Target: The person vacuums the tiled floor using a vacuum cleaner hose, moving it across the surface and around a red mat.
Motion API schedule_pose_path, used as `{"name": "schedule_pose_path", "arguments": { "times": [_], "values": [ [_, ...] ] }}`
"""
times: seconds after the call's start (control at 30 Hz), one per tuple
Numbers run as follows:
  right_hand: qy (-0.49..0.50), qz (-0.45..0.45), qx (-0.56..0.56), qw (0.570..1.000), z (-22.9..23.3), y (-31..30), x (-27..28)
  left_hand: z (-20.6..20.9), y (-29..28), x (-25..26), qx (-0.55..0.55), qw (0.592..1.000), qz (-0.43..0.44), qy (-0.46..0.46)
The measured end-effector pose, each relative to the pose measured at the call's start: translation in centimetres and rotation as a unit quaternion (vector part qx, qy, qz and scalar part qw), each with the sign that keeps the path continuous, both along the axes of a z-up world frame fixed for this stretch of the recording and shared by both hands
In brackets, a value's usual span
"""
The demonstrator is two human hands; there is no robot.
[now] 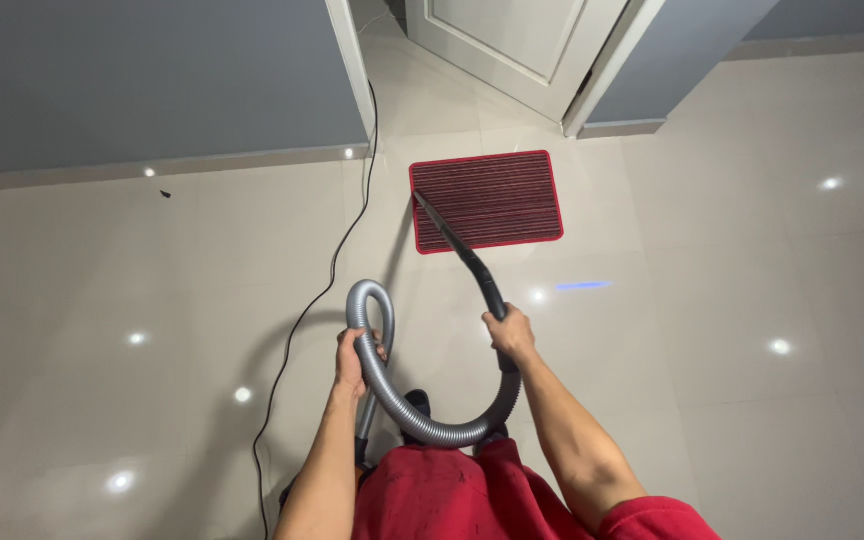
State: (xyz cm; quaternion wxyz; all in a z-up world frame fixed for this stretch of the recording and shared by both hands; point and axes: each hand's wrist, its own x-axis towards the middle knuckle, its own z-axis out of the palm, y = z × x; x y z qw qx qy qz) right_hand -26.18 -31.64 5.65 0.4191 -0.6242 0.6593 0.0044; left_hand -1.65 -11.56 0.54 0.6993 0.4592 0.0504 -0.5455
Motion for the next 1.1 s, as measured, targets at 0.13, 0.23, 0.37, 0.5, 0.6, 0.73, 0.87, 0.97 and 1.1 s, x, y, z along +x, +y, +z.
{"name": "schedule_pose_path", "arguments": {
  "times": [0.13,0.23,0.37,0.5,0.6,0.73,0.87,0.97,1.1],
  "values": [
    [-0.061,-0.076,-0.021,0.995,-1.9,-1.7,-2.6,1.7,-0.6,1.1,0.041,0.999,0.022,0.017],
    [-0.082,-0.115,-0.036,0.989,-2.3,-2.9,-4.5,3.1,-1.1,0.6,0.030,0.998,-0.032,0.036],
    [-0.071,-0.170,-0.048,0.982,-1.0,-4.5,-6.4,2.5,-1.7,0.6,0.033,0.996,-0.073,0.030],
    [-0.049,-0.199,-0.072,0.976,0.6,-6.1,-7.2,0.3,-1.9,1.1,-0.006,0.995,-0.083,0.050],
    [-0.023,-0.207,-0.075,0.975,1.1,-6.4,-7.4,-0.5,-1.8,1.1,-0.034,0.994,-0.089,0.050],
    [-0.026,-0.192,-0.079,0.978,-0.3,-7.2,-7.5,0.1,-2.0,1.0,-0.021,0.995,-0.093,0.028],
    [-0.022,-0.114,-0.079,0.990,-2.2,-6.2,-5.3,0.3,-2.0,0.4,0.004,0.998,-0.062,0.011],
    [0.002,-0.056,-0.066,0.996,-2.3,-4.7,-2.5,-0.7,-1.8,-0.1,0.011,1.000,-0.012,0.014],
    [0.005,0.003,-0.025,1.000,-0.4,-3.6,0.6,-0.5,-2.7,-1.1,0.054,0.998,0.028,0.009]
  ]
}}
